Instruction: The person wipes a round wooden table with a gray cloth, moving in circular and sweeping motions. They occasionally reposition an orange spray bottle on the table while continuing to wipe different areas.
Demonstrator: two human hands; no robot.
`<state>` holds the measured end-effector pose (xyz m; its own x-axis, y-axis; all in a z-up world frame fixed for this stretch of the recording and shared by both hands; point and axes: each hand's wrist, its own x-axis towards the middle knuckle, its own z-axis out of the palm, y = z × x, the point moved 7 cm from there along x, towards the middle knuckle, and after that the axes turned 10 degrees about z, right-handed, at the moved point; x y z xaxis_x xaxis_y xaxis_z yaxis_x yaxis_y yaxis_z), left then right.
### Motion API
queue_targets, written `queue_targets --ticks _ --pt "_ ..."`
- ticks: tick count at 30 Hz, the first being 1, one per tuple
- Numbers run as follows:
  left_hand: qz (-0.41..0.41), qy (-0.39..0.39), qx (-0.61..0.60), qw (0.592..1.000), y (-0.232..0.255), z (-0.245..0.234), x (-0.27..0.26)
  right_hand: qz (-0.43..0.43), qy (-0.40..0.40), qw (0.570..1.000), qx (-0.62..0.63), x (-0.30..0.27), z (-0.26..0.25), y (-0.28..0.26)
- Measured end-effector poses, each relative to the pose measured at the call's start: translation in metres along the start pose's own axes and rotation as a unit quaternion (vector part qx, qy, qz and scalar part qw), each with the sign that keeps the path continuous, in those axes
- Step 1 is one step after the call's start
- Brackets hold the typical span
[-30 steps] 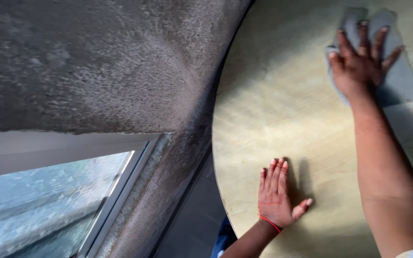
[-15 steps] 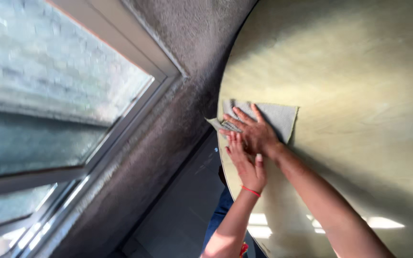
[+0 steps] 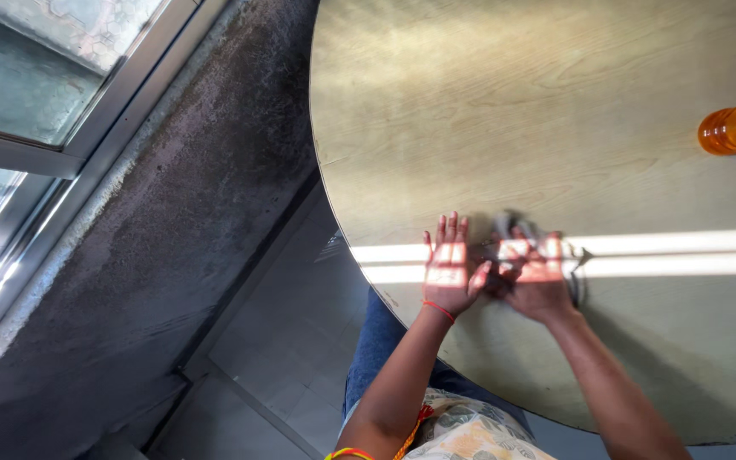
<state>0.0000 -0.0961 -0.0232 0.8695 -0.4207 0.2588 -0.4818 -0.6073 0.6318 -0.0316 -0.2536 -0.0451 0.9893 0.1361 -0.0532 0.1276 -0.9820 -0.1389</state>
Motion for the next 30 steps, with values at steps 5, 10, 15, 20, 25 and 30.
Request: queue_targets --ticks 5,10,15,20,25,30 --pt "0.023 -0.025 0.061 0.998 0.015 0.023 -0.002 0.116 0.157 0.98 0.026 -0.016 -0.024 0.097" --pt "0.033 -0.011 0.038 0.999 0.019 0.015 0.004 0.216 0.158 0.963 -0.035 -0.022 0.003 0.028" --pt "0.016 -0.031 0.023 0.999 0.015 0.018 0.0 0.106 0.116 0.987 -0.011 0.04 -0.014 0.025" --pt "0.026 -0.07 0.103 0.992 0.017 0.021 -0.007 0.162 0.067 0.98 0.096 0.147 -0.04 0.065" --pt "0.013 -0.055 0.105 0.993 0.017 0.022 -0.01 0.221 0.038 0.968 0.11 0.26 -0.048 0.071" --pt "-0.002 -0.026 0.096 0.995 0.014 0.028 -0.021 0.092 0.037 0.993 0.066 0.316 -0.034 -0.005"
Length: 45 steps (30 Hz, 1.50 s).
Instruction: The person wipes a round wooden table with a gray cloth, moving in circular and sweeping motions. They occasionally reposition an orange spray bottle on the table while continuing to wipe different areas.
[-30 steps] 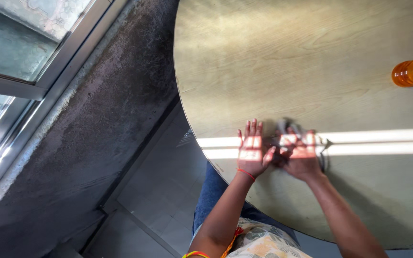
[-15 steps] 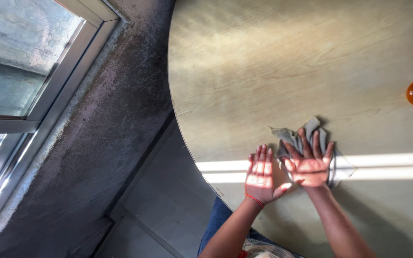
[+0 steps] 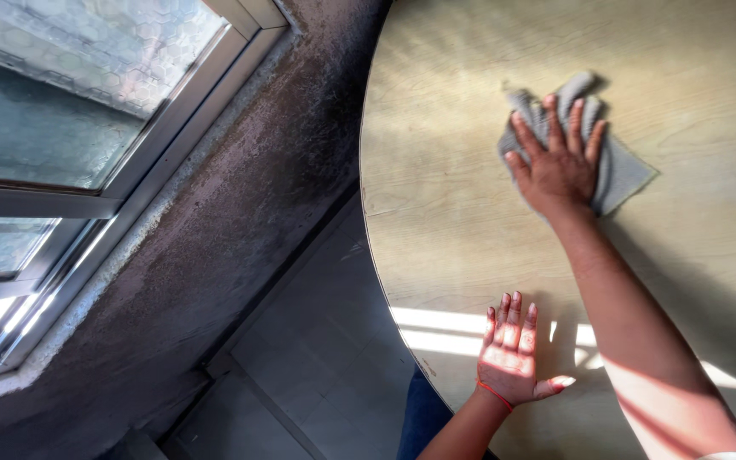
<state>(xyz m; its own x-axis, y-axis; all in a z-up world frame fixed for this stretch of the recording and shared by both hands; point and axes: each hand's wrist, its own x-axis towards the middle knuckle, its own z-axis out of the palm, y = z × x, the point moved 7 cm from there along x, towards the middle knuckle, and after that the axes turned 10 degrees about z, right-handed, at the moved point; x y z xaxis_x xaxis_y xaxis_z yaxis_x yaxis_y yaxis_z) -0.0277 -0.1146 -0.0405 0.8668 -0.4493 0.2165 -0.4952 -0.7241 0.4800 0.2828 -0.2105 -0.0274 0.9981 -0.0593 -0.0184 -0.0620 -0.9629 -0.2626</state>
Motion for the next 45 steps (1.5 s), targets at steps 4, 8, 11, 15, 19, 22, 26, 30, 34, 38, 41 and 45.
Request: queue_targets --ticks 4,8,11,15,19,22,26,30,34,38,41,45 --pt "-0.011 0.077 -0.043 0.996 -0.005 0.012 -0.01 -0.184 -0.03 0.98 -0.068 -0.04 0.023 -0.084" --pt "-0.047 0.118 -0.042 0.991 -0.018 0.021 -0.02 -0.337 -0.088 0.932 -0.101 -0.125 0.032 -0.119" --pt "-0.114 0.195 -0.014 0.974 -0.018 0.011 -0.029 -0.421 -0.139 0.892 -0.09 -0.202 0.038 -0.1" --pt "-0.204 0.266 0.036 0.942 0.029 0.007 -0.05 -0.487 -0.028 0.863 -0.129 -0.311 0.034 -0.018" --pt "-0.191 0.221 0.013 0.956 0.114 0.058 -0.044 -0.454 -0.045 0.886 -0.08 -0.323 0.016 0.081" --pt "-0.204 0.133 0.036 0.969 0.145 0.092 -0.028 -0.325 -0.02 0.939 -0.115 -0.269 -0.009 0.166" --pt "-0.222 0.107 0.069 0.967 0.145 0.089 -0.01 -0.174 0.035 0.982 -0.057 -0.245 -0.055 0.297" --pt "-0.22 0.086 0.095 0.967 0.152 0.082 -0.001 -0.017 0.118 0.993 0.016 -0.316 -0.082 0.388" --pt "-0.241 0.078 0.069 0.965 0.151 0.078 0.0 0.055 0.121 0.991 0.004 -0.372 -0.072 0.364" --pt "-0.24 0.098 0.059 0.964 0.148 0.085 -0.008 -0.049 -0.022 0.998 -0.036 -0.35 -0.033 0.257" --pt "-0.236 0.11 0.068 0.963 0.15 0.093 -0.017 -0.149 0.015 0.987 -0.066 -0.315 -0.028 0.183" --pt "-0.26 0.104 0.052 0.959 0.146 0.105 -0.023 -0.288 0.042 0.952 -0.095 -0.266 -0.015 0.096"
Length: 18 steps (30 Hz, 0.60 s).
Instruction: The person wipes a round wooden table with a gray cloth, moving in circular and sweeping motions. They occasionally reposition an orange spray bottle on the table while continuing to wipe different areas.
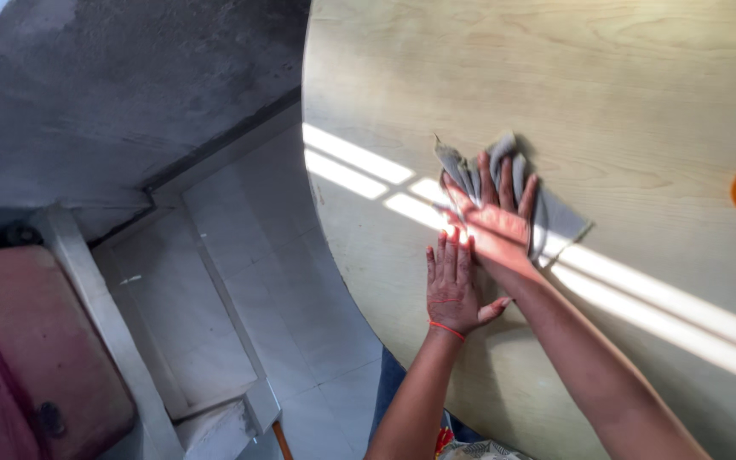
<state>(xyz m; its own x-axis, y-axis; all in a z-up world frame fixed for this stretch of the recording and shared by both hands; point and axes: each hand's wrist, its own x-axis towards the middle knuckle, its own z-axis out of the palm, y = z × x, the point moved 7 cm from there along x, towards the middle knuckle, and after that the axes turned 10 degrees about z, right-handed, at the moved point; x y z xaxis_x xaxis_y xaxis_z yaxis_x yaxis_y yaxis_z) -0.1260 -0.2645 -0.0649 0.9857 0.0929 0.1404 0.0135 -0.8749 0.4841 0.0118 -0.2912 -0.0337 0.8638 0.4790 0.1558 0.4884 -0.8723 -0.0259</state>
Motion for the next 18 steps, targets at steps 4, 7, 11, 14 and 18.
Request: queue_targets --ticks 4,7,11,14,18 --pt "-0.012 0.038 -0.023 0.999 -0.003 0.002 -0.005 -0.013 -0.062 0.988 0.143 0.08 0.011 -0.051" --pt "-0.023 0.108 -0.063 0.992 0.0 -0.006 -0.009 -0.082 -0.05 0.98 0.175 0.112 0.003 -0.094" --pt "-0.062 0.247 -0.177 0.951 -0.013 -0.023 -0.016 -0.27 -0.147 0.945 0.111 0.089 0.014 -0.151" --pt "-0.109 0.336 -0.211 0.911 -0.017 -0.034 -0.033 -0.379 -0.106 0.903 0.175 0.031 0.002 -0.172" --pt "-0.174 0.381 -0.132 0.898 -0.013 -0.055 -0.071 -0.428 -0.158 0.888 0.057 -0.043 -0.005 -0.165"
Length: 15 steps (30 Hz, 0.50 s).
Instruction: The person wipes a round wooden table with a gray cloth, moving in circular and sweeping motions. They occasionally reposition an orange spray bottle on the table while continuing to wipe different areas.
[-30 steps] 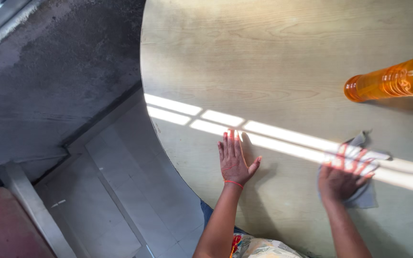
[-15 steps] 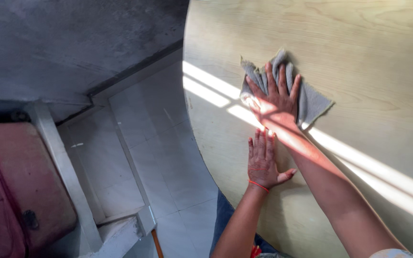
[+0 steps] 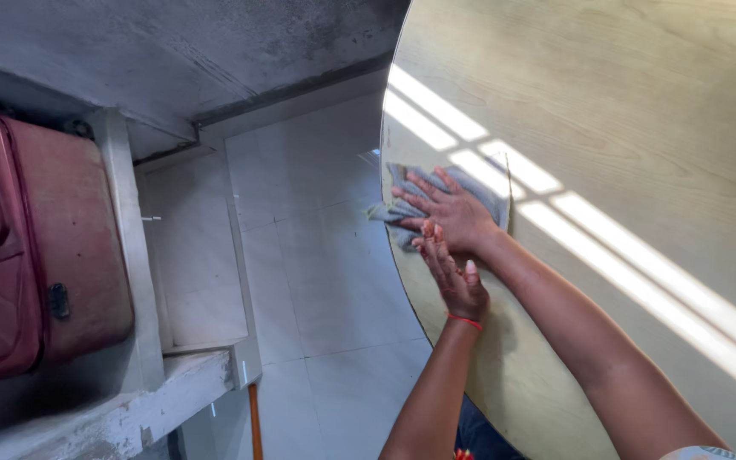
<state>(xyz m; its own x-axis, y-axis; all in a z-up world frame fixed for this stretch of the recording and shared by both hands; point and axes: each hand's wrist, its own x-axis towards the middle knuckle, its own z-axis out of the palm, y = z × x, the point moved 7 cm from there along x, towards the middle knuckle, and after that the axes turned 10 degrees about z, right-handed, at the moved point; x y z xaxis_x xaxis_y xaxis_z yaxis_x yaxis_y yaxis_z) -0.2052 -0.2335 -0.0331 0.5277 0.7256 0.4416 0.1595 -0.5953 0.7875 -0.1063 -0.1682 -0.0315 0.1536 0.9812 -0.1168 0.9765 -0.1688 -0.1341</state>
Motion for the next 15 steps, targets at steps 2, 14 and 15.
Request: queue_targets --ticks 2,14,15 --pt "-0.038 -0.023 0.018 0.999 -0.001 -0.02 -0.026 -0.003 0.004 1.0 0.008 -0.039 0.009 -0.028" --pt "0.056 -0.205 0.089 0.973 0.082 -0.056 -0.233 0.097 0.081 0.989 0.073 -0.28 0.063 -0.122" --pt "0.062 -0.218 0.082 0.971 0.091 -0.058 -0.247 0.117 0.082 0.986 0.087 -0.301 0.066 -0.126"
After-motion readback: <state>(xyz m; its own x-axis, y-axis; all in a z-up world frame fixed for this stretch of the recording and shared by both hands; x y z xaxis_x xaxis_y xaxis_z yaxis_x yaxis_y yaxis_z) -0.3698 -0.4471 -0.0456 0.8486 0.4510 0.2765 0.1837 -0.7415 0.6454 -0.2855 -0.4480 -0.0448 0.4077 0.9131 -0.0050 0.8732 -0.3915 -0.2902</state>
